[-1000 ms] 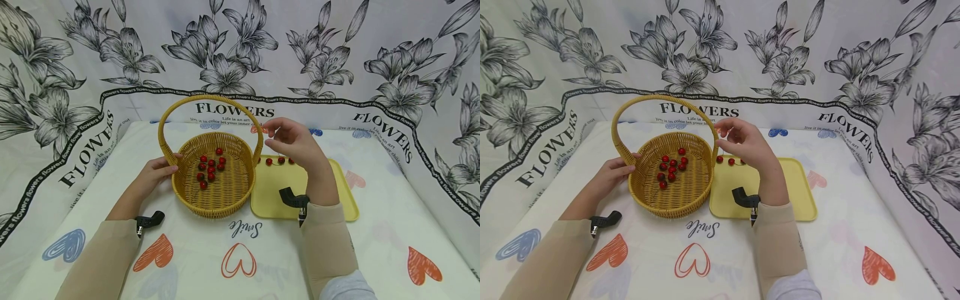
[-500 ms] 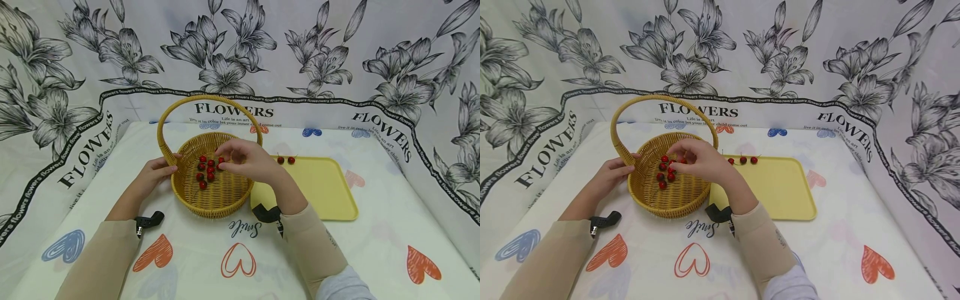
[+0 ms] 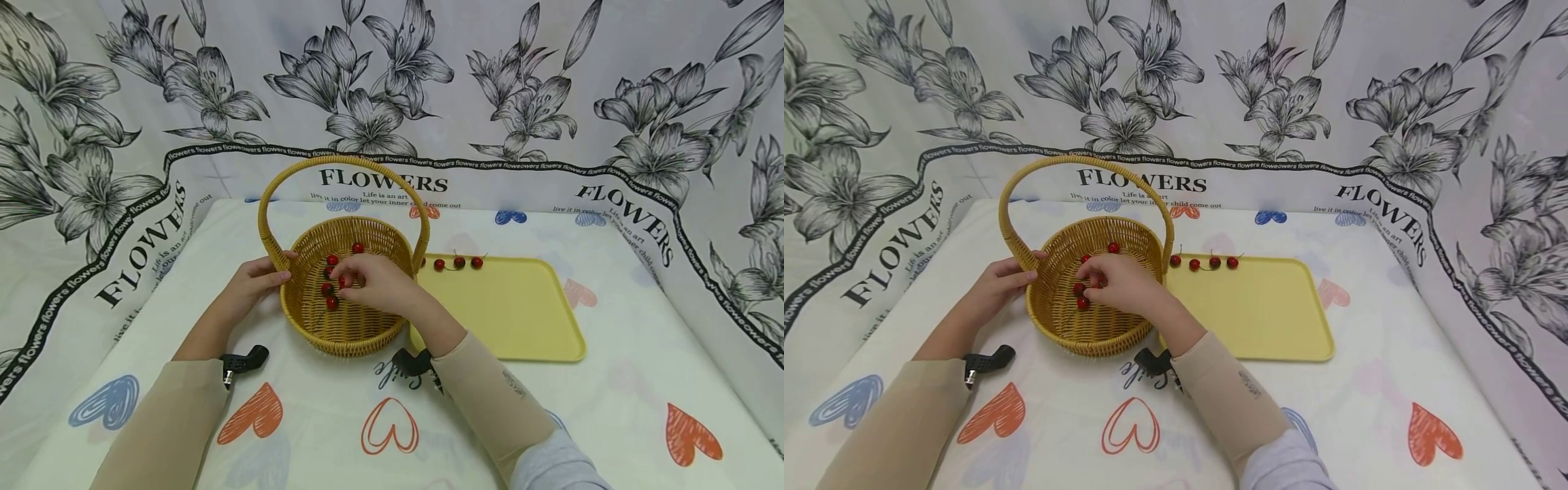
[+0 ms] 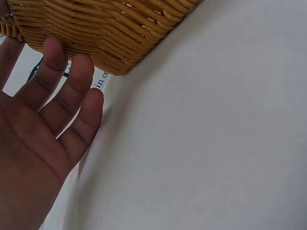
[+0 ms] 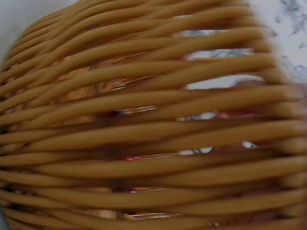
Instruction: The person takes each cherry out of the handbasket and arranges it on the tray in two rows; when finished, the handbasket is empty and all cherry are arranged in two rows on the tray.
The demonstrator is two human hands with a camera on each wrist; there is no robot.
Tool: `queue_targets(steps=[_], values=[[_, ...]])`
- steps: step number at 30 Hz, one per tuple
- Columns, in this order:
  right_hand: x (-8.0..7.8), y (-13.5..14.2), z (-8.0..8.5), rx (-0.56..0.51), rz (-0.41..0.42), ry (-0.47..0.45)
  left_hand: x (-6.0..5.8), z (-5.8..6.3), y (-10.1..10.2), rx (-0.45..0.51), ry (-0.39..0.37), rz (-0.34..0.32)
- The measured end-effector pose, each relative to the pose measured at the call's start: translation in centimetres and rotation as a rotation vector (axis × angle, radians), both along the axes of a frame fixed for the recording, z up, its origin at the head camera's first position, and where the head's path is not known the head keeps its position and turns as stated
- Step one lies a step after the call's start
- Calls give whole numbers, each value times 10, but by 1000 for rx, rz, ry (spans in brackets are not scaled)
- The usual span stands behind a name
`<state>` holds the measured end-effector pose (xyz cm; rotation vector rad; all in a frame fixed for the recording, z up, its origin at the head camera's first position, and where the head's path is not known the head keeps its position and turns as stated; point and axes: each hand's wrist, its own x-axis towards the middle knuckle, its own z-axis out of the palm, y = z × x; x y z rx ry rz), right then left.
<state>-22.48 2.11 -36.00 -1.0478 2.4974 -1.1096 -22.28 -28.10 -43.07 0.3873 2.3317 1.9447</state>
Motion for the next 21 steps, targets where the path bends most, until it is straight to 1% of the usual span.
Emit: queue_targets(steps=[2,5,8,10,16,21], values=[[-2,-4,-6,69,-22,32,0,0,0,0,-2,1],[-3,-8,-13,193,-31,72,0,1,0,4,-1,-1],[-3,-10,-17,297,-15,81,1,0,0,13,1,-5],[-4,-11,-18,339,-7,78,2,0,0,15,2,-5],[-12,-10,-20,323,16,27,2,2,2,-3,-8,7],[-16,-12,-23,355,0,52,2,3,3,-12,-13,13]])
